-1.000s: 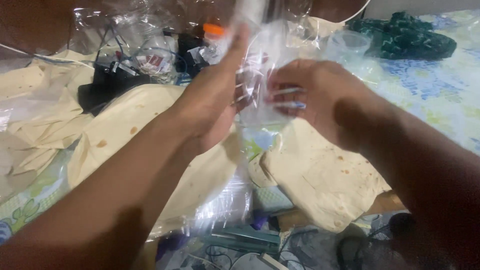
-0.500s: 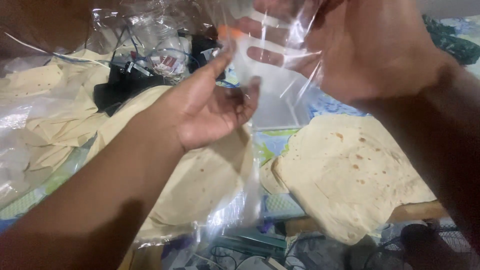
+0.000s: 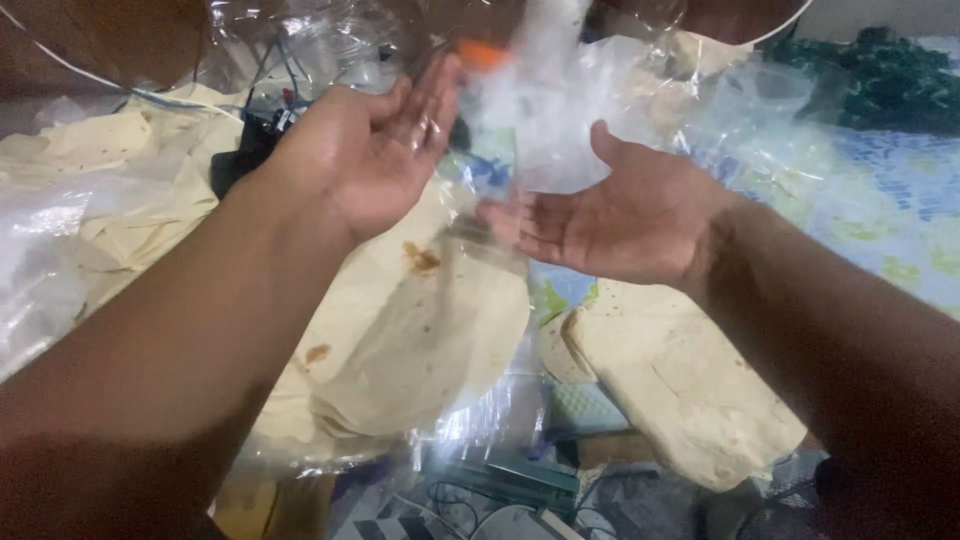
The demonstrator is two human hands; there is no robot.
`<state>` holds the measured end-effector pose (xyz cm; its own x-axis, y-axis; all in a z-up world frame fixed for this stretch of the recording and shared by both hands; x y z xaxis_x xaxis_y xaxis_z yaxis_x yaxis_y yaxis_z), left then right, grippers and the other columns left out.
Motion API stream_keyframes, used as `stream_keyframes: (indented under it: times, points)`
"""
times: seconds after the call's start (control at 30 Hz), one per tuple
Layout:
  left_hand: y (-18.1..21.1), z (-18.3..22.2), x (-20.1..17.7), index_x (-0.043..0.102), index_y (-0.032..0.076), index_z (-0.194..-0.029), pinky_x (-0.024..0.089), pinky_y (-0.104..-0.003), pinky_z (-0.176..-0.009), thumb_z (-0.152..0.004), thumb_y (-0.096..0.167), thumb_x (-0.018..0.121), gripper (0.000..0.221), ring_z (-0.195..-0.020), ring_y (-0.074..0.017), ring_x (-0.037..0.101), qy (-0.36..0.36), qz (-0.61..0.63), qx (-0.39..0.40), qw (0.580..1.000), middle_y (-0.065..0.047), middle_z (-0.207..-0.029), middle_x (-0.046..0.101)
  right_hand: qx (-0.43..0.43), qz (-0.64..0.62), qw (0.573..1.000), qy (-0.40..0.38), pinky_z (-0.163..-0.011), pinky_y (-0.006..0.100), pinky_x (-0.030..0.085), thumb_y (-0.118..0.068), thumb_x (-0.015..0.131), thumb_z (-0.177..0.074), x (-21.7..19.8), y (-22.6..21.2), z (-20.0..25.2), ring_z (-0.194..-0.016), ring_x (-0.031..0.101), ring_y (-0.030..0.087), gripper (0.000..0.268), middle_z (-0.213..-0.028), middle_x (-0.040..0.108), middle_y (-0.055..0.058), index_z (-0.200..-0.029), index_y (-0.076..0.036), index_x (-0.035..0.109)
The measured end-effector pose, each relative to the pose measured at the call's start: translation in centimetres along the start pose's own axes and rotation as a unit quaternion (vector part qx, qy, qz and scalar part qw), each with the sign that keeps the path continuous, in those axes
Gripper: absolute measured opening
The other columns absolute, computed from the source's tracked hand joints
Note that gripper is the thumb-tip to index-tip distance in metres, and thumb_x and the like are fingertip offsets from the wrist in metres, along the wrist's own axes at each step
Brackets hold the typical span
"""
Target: The person stacks flat tortillas on top of each other and places them into plastic bags by hand on a table.
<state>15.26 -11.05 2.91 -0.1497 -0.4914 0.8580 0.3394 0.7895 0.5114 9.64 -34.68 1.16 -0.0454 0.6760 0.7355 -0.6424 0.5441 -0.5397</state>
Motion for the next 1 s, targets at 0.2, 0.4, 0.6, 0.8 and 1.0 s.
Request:
stream_keyframes:
  times: [0.2, 0.4, 0.6, 0.8, 1.0]
  points:
    - [0.0, 0.8, 1.6, 0.045, -0.001, -0.115, 0.056, -0.045, -0.108, -0.097, -0.007, 0.031, 0.023, -0.125, -0.0375, 0.066, 0.015, 0.077, 0.057, 0.995, -0.025, -0.136, 0.064, 0.057, 0.011, 0.991, -0.123, -0.108, 0.046, 0.048, -0.084, 0.036, -0.083, 2.2, 1.0, -0.6, -0.129, 0.057, 0.034, 0.114, -0.133, 0.063, 0.024, -0.148, 0.009, 0.039]
    - [-0.3, 0.7, 3.5, 0.043, -0.003, -0.122, 0.052, -0.045, -0.113, -0.096, -0.002, 0.036, 0.027, -0.125, -0.0383, 0.063, -0.061, 0.111, 0.085, 0.988, -0.026, -0.132, 0.063, 0.077, 0.012, 0.969, -0.233, -0.108, 0.046, 0.048, -0.078, 0.049, -0.083, 3.5, 1.8, -1.6, -0.125, 0.057, 0.032, 0.1, -0.129, 0.061, 0.02, -0.143, 0.002, 0.047]
    - [0.5, 1.9, 1.0, 0.04, 0.0, -0.138, 0.048, -0.041, -0.117, -0.099, -0.002, 0.04, 0.039, -0.135, -0.0341, 0.059, -0.007, 0.017, 0.121, 0.992, -0.021, -0.142, 0.059, -0.032, 0.042, 0.998, -0.018, -0.09, 0.038, 0.057, -0.037, 0.079, -0.088, 2.2, 0.8, -2.9, -0.09, 0.058, 0.02, 0.069, -0.101, 0.055, 0.007, -0.138, -0.004, 0.047]
    - [2.0, 6.9, -2.8, 0.043, -0.009, -0.139, 0.045, -0.038, -0.113, -0.1, 0.009, 0.038, 0.043, -0.131, -0.0315, 0.064, 0.269, -0.18, 0.156, 0.933, -0.02, -0.132, 0.062, -0.076, 0.06, 0.985, 0.141, -0.073, 0.029, 0.054, -0.034, 0.082, -0.088, 2.8, 0.8, -1.1, -0.081, 0.058, 0.015, 0.061, -0.101, 0.053, 0.006, -0.131, -0.006, 0.049]
    - [2.0, 13.1, -0.7, 0.05, -0.007, -0.128, 0.052, -0.032, -0.104, -0.1, 0.013, 0.05, 0.034, -0.117, -0.0269, 0.069, 0.369, -0.344, 0.103, 0.858, -0.02, -0.117, 0.065, -0.05, 0.158, 0.981, 0.105, -0.071, 0.025, 0.054, -0.013, 0.071, -0.092, 1.8, 0.7, -1.4, -0.077, 0.06, 0.013, 0.032, -0.097, 0.059, 0.006, -0.116, -0.002, 0.055]
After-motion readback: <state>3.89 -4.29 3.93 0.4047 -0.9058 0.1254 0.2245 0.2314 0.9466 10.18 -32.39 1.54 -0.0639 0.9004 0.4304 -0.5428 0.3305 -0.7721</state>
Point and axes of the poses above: each hand's wrist, its own z-axis away from the middle knuckle, its own x-axis out of the palm, y = z × x, the point moved 1 cm from there along -z, towards the middle knuckle
